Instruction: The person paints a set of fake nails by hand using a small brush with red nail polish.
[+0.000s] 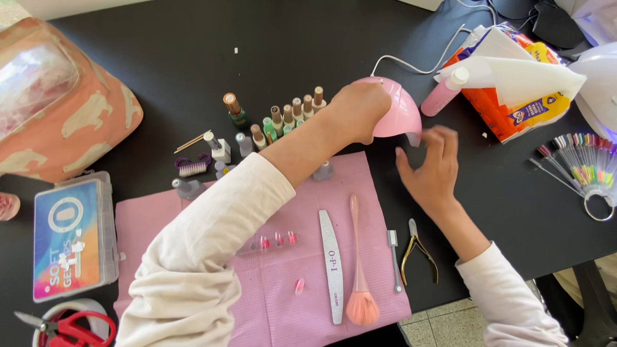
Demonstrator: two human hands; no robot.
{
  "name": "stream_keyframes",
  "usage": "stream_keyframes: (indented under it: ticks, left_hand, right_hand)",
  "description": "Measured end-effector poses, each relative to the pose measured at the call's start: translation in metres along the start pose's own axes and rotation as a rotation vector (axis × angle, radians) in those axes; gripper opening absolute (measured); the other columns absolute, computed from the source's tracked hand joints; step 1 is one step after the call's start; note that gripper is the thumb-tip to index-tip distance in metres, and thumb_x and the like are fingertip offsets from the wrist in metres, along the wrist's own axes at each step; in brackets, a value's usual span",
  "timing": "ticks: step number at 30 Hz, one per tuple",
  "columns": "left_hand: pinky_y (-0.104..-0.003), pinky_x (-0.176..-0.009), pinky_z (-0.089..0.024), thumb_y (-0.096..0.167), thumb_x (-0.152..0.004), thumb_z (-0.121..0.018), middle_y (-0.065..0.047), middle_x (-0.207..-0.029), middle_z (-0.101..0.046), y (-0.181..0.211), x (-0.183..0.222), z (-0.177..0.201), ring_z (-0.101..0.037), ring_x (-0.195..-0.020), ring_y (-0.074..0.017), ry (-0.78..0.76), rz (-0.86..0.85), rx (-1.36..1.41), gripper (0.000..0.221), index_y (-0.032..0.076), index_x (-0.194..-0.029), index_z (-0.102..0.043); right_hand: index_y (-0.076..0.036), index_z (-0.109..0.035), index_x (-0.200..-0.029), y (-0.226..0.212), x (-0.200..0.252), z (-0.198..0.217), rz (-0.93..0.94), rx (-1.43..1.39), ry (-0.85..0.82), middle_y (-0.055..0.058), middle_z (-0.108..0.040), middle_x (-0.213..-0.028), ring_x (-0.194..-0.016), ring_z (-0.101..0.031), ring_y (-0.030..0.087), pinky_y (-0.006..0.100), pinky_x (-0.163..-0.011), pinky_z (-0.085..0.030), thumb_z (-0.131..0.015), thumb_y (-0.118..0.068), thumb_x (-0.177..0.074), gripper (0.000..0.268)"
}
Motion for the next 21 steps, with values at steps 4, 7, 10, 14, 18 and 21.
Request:
stream_keyframes:
  ticks: [4, 7, 10, 14, 18, 21]
  left_hand:
    - [-0.037, -0.061, -0.054, 0.024, -0.056, -0.085, -0.003, -0.086, -0.063, -0.01, -0.01, 0.023, -0.066, -0.074, -0.0244, -0.085, 0.059, 0.083, 0.034, 0.015, -0.081, -0.065]
    - [-0.038, -0.058, -0.054, 0.02, -0.051, -0.087, -0.006, -0.083, -0.064, -0.018, -0.008, 0.048, -0.066, -0.072, -0.0265, -0.111, 0.091, 0.156, 0.036, 0.012, -0.081, -0.067]
    - [-0.034, -0.048, -0.046, 0.014, -0.054, -0.081, -0.002, -0.072, -0.055, -0.028, -0.005, 0.061, -0.057, -0.061, -0.0222, -0.155, 0.166, 0.26, 0.029, 0.012, -0.07, -0.057]
    - [-0.034, -0.047, -0.045, 0.015, -0.056, -0.078, -0.001, -0.074, -0.054, -0.03, -0.009, 0.06, -0.054, -0.059, -0.0213, -0.196, 0.169, 0.216, 0.03, 0.013, -0.075, -0.056]
    - [-0.035, -0.047, -0.045, 0.018, -0.054, -0.081, -0.002, -0.077, -0.056, -0.03, -0.011, 0.06, -0.057, -0.061, -0.0217, -0.185, 0.162, 0.214, 0.033, 0.012, -0.078, -0.058]
    - [-0.035, -0.046, -0.044, 0.015, -0.056, -0.078, -0.002, -0.075, -0.053, -0.027, -0.006, 0.058, -0.055, -0.059, -0.0218, -0.173, 0.159, 0.227, 0.029, 0.012, -0.072, -0.055]
  right_hand:
    - [-0.004, -0.063, -0.088, -0.023, 0.005, -0.013, 0.132, -0.056, -0.056, 0.009, -0.06, -0.087, -0.074, -0.054, 0.027, 0.035, -0.074, -0.047, -0.064, -0.001, -0.089, 0.003]
    - [-0.007, -0.067, -0.113, 0.023, 0.014, -0.068, -0.197, -0.066, -0.357, 0.01, -0.059, -0.103, -0.102, -0.051, 0.033, 0.042, -0.09, -0.044, -0.064, -0.02, -0.088, 0.029]
    - [-0.004, -0.062, -0.124, 0.033, 0.008, -0.089, -0.116, 0.079, -0.28, 0.012, -0.052, -0.105, -0.096, -0.05, 0.035, 0.046, -0.084, -0.046, -0.065, -0.02, -0.089, 0.038]
    - [-0.009, -0.063, -0.124, 0.04, -0.008, -0.1, -0.308, -0.01, -0.321, 0.01, -0.055, -0.102, -0.096, -0.05, 0.033, 0.042, -0.085, -0.044, -0.066, -0.027, -0.088, 0.041]
    - [-0.014, -0.073, -0.103, 0.048, -0.015, -0.105, -0.337, -0.088, -0.228, 0.006, -0.061, -0.093, -0.086, -0.053, 0.029, 0.04, -0.078, -0.041, -0.07, -0.024, -0.085, 0.02]
    - [-0.015, -0.075, -0.096, 0.043, -0.013, -0.097, -0.38, -0.191, -0.22, 0.005, -0.062, -0.093, -0.087, -0.054, 0.026, 0.037, -0.079, -0.041, -0.073, -0.021, -0.085, 0.013]
Point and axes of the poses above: each hand's wrist, its own x-axis away from the middle knuckle, its own z-axis out of the back of the hand, y = z × x, the point moved 8 cm from there along -x, towards the middle knuckle
